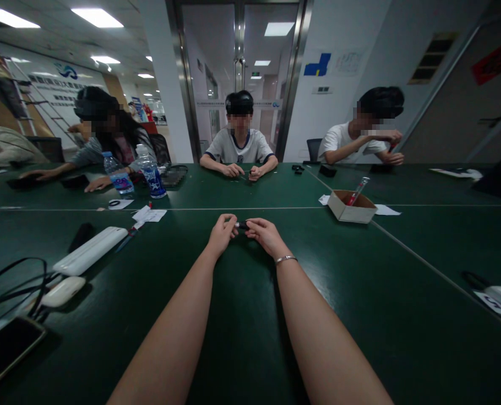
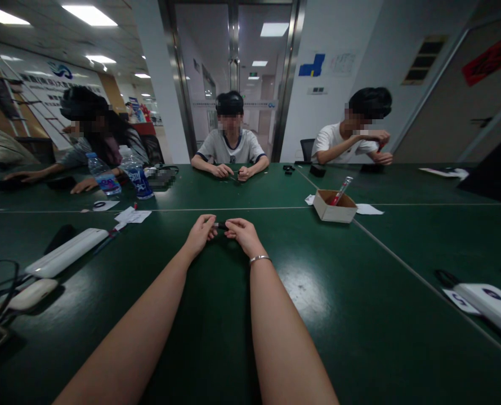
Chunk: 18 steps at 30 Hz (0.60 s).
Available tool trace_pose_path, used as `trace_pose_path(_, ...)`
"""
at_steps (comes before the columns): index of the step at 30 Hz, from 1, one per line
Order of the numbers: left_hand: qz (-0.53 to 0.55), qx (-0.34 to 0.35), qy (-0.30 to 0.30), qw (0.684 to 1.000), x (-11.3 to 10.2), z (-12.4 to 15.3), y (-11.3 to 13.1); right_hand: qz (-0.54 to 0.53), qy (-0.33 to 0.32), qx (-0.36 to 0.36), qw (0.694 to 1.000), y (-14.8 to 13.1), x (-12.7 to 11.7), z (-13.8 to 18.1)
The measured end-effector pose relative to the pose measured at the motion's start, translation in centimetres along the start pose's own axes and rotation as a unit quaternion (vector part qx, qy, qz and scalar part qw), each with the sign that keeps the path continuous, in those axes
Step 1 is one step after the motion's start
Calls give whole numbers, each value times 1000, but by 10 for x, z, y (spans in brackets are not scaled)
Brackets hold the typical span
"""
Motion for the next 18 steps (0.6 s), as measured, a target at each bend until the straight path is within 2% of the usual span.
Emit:
trace_pose_path(5,-7,1,43,999,-6,0,1,11,-4,-4,1000,1,0,-1)
trace_pose_path(8,-3,-20,34,999,-5,0,-2,14,0,-3,1000,1,-1,-1)
trace_pose_path(12,-20,9,37,999,-6,0,2,14,-5,-4,1000,0,0,-1)
trace_pose_path(16,-22,-9,32,999,-5,-1,-3,10,-9,-4,1000,1,0,-1)
trace_pose_path(18,-33,9,33,999,-5,-1,0,8,-12,-5,1000,1,0,-1)
Point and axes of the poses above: each hand's wrist, its own z-axis away from the middle knuckle, its own x-axis out of the palm, y = z × x, the point moved 8 cm from there along -z, towards the middle knuckle, and after that the axes turned 12 degrees about -z, right-handed, at the moved point
